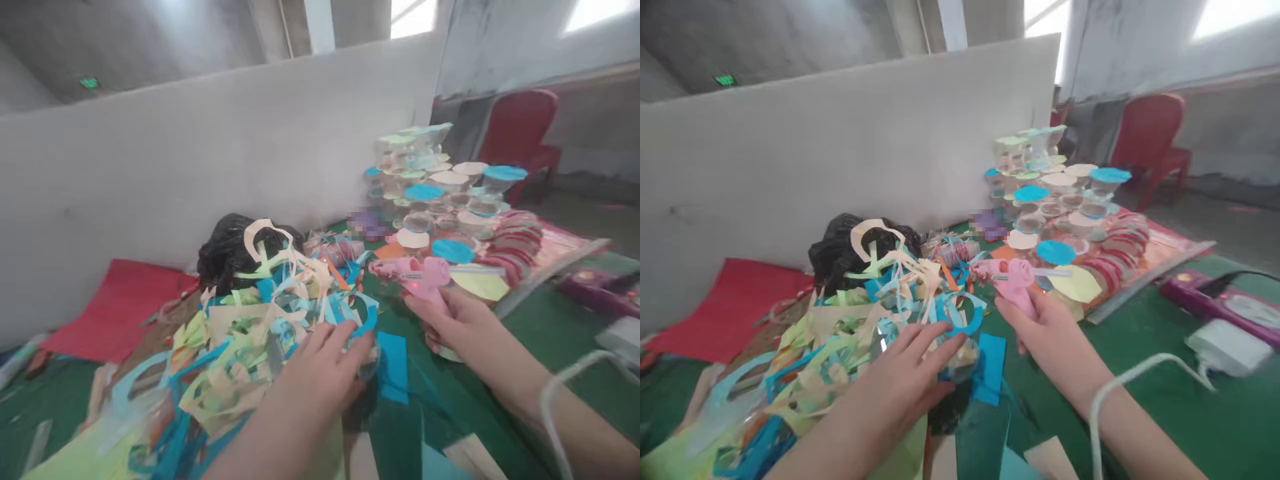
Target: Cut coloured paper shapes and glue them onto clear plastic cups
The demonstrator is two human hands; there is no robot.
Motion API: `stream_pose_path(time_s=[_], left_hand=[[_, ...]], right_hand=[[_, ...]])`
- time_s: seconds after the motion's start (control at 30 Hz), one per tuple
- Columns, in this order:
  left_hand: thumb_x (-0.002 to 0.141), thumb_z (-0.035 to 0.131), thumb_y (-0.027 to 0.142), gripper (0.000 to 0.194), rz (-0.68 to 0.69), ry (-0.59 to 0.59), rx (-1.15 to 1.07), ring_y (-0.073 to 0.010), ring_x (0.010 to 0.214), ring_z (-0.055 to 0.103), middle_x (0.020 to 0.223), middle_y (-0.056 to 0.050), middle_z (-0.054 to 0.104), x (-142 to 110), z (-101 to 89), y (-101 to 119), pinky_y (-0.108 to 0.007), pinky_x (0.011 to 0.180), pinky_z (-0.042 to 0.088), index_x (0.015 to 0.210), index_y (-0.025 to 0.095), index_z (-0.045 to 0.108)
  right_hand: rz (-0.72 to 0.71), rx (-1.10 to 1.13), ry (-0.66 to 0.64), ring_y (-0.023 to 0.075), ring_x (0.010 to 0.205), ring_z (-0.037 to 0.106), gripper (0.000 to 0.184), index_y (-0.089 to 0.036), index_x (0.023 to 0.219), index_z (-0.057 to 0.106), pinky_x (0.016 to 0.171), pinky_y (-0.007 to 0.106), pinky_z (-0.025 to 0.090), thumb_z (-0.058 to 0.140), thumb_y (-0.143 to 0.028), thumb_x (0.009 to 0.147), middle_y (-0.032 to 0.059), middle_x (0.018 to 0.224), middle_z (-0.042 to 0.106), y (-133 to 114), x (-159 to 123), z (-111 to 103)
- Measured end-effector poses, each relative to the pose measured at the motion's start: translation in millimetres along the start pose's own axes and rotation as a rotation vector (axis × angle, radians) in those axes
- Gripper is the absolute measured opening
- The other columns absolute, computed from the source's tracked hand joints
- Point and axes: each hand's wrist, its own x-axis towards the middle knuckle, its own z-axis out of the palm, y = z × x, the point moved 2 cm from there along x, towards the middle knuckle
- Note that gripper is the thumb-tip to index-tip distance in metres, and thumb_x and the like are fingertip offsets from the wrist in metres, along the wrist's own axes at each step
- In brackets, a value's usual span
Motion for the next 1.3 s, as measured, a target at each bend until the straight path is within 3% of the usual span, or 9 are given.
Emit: stream_pose_path(time_s=[0.17, 0.4, 0.67, 0.87, 1.07, 1.2, 1.3], left_hand=[[0.078, 0.073, 0.024, 0.061, 0.012, -0.021, -0.046, -0.0272, 0.107, 0.061, 0.121, -0.009, 0.066, 2.5, 15.6, 0.8, -0.04, 0.089, 0.055, 0.133, 0.015, 0.047], [0.083, 0.068, 0.025, 0.051, -0.04, 0.002, -0.094, -0.0266, 0.107, 0.06, 0.12, -0.01, 0.065, 2.0, 12.3, -0.2, -0.042, 0.091, 0.054, 0.13, 0.013, 0.05], [0.084, 0.067, 0.038, 0.06, -0.049, 0.047, -0.073, -0.0289, 0.109, 0.06, 0.124, -0.013, 0.064, 0.5, 11.9, 0.3, -0.044, 0.092, 0.053, 0.134, 0.011, 0.047], [0.093, 0.051, 0.041, 0.048, -0.032, 0.123, -0.189, -0.0273, 0.111, 0.058, 0.124, -0.013, 0.063, 6.0, -3.0, 13.9, -0.043, 0.092, 0.053, 0.131, 0.012, 0.051], [0.091, 0.049, 0.052, 0.052, -0.05, 0.067, -0.386, -0.0272, 0.114, 0.054, 0.125, -0.012, 0.061, 21.7, -22.3, 29.0, -0.043, 0.091, 0.053, 0.126, 0.014, 0.056], [0.089, 0.057, 0.043, 0.04, 0.019, 0.037, -0.416, -0.0251, 0.101, 0.057, 0.107, -0.009, 0.067, 27.8, -18.5, 37.5, -0.041, 0.086, 0.053, 0.117, 0.014, 0.06], [0.096, 0.048, 0.028, 0.02, 0.044, 0.03, -0.463, -0.0212, 0.089, 0.059, 0.09, -0.005, 0.067, 25.7, -14.7, 38.8, -0.036, 0.08, 0.053, 0.099, 0.017, 0.064]], right_hand=[[-0.028, -0.005, 0.006, 0.0113, 0.046, 0.047, 0.047, -0.023, 0.065, 0.044, 0.049, 0.024, 0.038, 0.053, -0.066, 0.08, -0.0054, 0.048, 0.049, -2.8, 1.5, -1.9], [-0.023, -0.086, -0.007, 0.0125, 0.048, 0.048, 0.046, -0.022, 0.061, 0.046, 0.049, 0.026, 0.039, 0.051, -0.065, 0.079, -0.0031, 0.049, 0.049, -5.4, 2.0, -3.1], [-0.015, -0.078, -0.018, 0.0137, 0.048, 0.049, 0.04, -0.022, 0.066, 0.05, 0.048, 0.026, 0.04, 0.053, -0.061, 0.078, -0.003, 0.049, 0.049, -8.9, 0.0, -2.0], [-0.041, -0.048, 0.003, 0.0128, 0.047, 0.046, 0.039, -0.022, 0.065, 0.049, 0.046, 0.025, 0.039, 0.056, -0.058, 0.077, -0.0047, 0.049, 0.046, -9.5, 1.0, -1.9], [-0.092, -0.054, -0.002, 0.0126, 0.048, 0.044, 0.038, -0.022, 0.064, 0.049, 0.047, 0.025, 0.037, 0.058, -0.056, 0.078, -0.0048, 0.049, 0.046, -9.7, 2.6, -2.2], [-0.117, -0.06, -0.011, 0.0124, 0.049, 0.044, 0.036, -0.022, 0.065, 0.049, 0.05, 0.025, 0.038, 0.058, -0.053, 0.079, -0.0053, 0.049, 0.047, -10.8, 2.6, -2.1], [-0.091, -0.012, -0.054, 0.0119, 0.047, 0.043, 0.033, -0.022, 0.068, 0.05, 0.048, 0.024, 0.038, 0.057, -0.051, 0.08, -0.0062, 0.047, 0.046, -12.1, 2.9, -0.8]])
